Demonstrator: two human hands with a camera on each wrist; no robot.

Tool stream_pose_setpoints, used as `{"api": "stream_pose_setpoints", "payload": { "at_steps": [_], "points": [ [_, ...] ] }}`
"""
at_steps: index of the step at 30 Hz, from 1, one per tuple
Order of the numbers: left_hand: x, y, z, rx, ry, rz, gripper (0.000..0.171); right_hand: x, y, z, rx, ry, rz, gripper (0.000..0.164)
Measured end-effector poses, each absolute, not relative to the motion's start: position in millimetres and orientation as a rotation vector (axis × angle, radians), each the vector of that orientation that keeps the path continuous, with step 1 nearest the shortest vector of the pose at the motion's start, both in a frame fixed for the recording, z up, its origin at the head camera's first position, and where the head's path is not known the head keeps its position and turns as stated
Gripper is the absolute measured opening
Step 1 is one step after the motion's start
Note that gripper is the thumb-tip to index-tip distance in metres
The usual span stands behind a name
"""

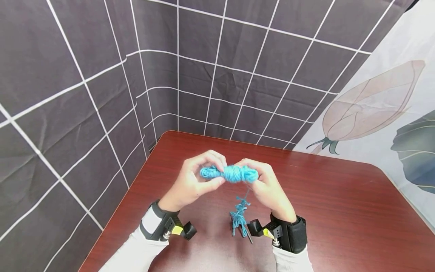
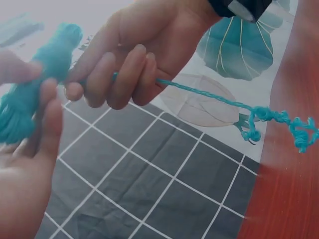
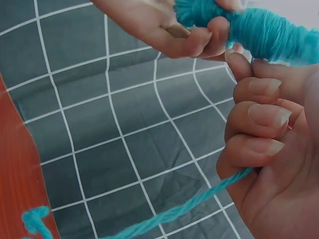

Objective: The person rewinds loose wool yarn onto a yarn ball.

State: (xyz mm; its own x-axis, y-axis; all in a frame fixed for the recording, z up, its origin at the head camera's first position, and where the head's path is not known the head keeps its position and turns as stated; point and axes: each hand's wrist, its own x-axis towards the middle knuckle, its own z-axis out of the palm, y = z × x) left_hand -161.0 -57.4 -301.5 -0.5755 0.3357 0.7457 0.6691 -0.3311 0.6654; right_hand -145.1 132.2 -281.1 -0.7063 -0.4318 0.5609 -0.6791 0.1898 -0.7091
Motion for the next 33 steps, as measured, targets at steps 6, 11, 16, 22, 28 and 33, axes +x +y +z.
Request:
{"api": "stream_pose_setpoints", "payload": {
  "at_steps": [6,11,16,22,28,33],
  "points": [
    [-173,-60,-314,-1.002,-1.648,-1.91,0.028,-144,127,-281,1.009,-2.343,1.442,0.012],
    [-178,-64,-316,-0.907,-1.783,-1.687,0.027,-142,125,-279,1.051,-2.342,1.459,0.011],
    [-172,-67,-306,-0.95,-1.948,-1.415,0.023,-140,127,-276,1.0,-2.343,1.458,0.008],
    [-161,-68,-293,-1.235,-2.038,-1.428,0.02,-142,133,-277,0.943,-2.26,1.463,0.008],
    [-159,-68,-292,-1.476,-1.931,-1.669,0.023,-153,139,-292,0.964,-2.214,1.496,0.006],
    [-159,-64,-294,-1.356,-1.729,-1.914,0.024,-161,140,-304,0.974,-2.244,1.52,0.013]
  ]
}}
